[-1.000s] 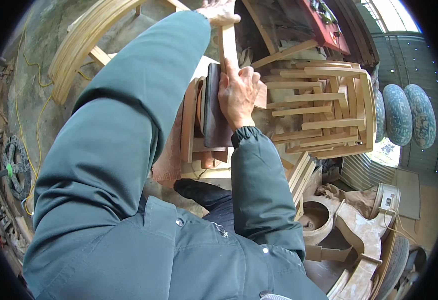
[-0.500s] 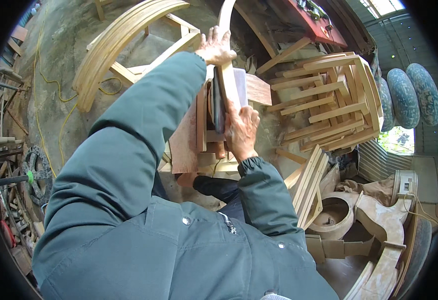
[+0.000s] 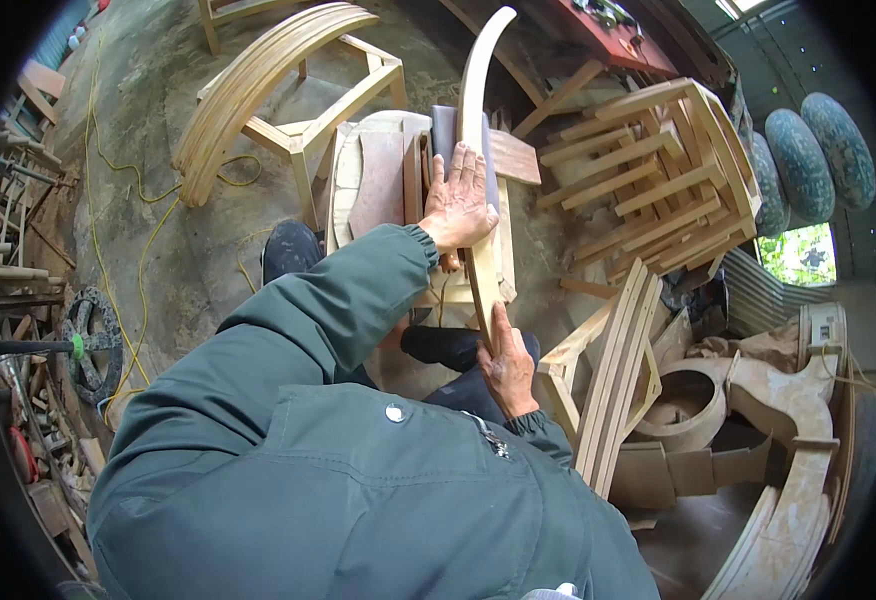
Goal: Sanding curved wooden furniture components using a stationary belt sander.
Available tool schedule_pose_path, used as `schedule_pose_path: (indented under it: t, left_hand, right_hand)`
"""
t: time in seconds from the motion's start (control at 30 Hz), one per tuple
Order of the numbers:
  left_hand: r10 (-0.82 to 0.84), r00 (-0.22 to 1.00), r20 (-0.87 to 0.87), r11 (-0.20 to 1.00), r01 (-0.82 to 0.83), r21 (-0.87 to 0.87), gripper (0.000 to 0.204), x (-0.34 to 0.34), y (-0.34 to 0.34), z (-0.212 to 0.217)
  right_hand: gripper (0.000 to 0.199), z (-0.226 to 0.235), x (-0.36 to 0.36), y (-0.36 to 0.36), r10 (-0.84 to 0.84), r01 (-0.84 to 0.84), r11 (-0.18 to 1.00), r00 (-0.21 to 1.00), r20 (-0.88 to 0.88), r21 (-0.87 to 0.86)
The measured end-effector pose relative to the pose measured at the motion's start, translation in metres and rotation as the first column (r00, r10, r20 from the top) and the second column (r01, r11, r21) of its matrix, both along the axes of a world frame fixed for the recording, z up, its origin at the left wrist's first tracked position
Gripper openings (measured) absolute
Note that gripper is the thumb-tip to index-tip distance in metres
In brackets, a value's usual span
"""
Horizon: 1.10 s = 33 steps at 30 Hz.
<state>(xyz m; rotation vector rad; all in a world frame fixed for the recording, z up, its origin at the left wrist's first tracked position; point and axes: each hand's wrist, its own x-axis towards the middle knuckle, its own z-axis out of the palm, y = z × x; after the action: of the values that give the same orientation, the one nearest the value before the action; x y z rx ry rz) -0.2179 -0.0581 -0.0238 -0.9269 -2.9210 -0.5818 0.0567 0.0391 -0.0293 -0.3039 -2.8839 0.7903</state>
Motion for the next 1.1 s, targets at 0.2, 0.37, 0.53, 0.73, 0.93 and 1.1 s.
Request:
schedule_pose_path:
  t: [0.2, 0.37, 0.53, 0.73, 0.93, 1.1]
  left_hand:
    - [0.001, 1.000, 0.012, 0.998, 0.000, -0.066, 0.093, 0.055, 0.003, 0.001]
    - [-0.032, 0.999, -0.018, 0.993, 0.029, -0.113, 0.087, 0.022, 0.010, -0.002]
    - [-0.029, 0.999, 0.024, 0.983, 0.033, -0.180, 0.086, -0.011, 0.014, 0.006]
    - [-0.007, 0.998, -0.057, 0.994, 0.001, -0.105, 0.085, -0.028, 0.007, -0.015]
    - [-0.017, 0.986, -0.169, 0.998, 0.005, -0.070, 0.085, 0.059, -0.004, -0.024]
    - [0.011, 0.987, -0.158, 0.996, -0.024, -0.083, 0.085, 0.035, -0.007, -0.026]
  right_hand:
    - [0.086, 0.015, 0.087, 0.019, 0.054, -0.056, 0.996, 0.998, 0.033, 0.069]
    - [0.085, 0.016, 0.182, 0.030, 0.072, -0.073, 0.997, 0.996, 0.053, 0.014]
    - [0.088, 0.027, 0.267, 0.043, 0.104, -0.108, 0.994, 0.986, 0.129, 0.022]
    - [0.093, 0.042, 0.355, 0.059, 0.032, -0.033, 0.999, 0.973, 0.227, 0.004]
    - [0.085, 0.056, 0.409, 0.077, -0.047, 0.064, 0.997, 0.940, 0.338, -0.039]
    - [0.087, 0.037, 0.385, 0.089, -0.005, 0.053, 0.993, 0.915, 0.403, -0.110]
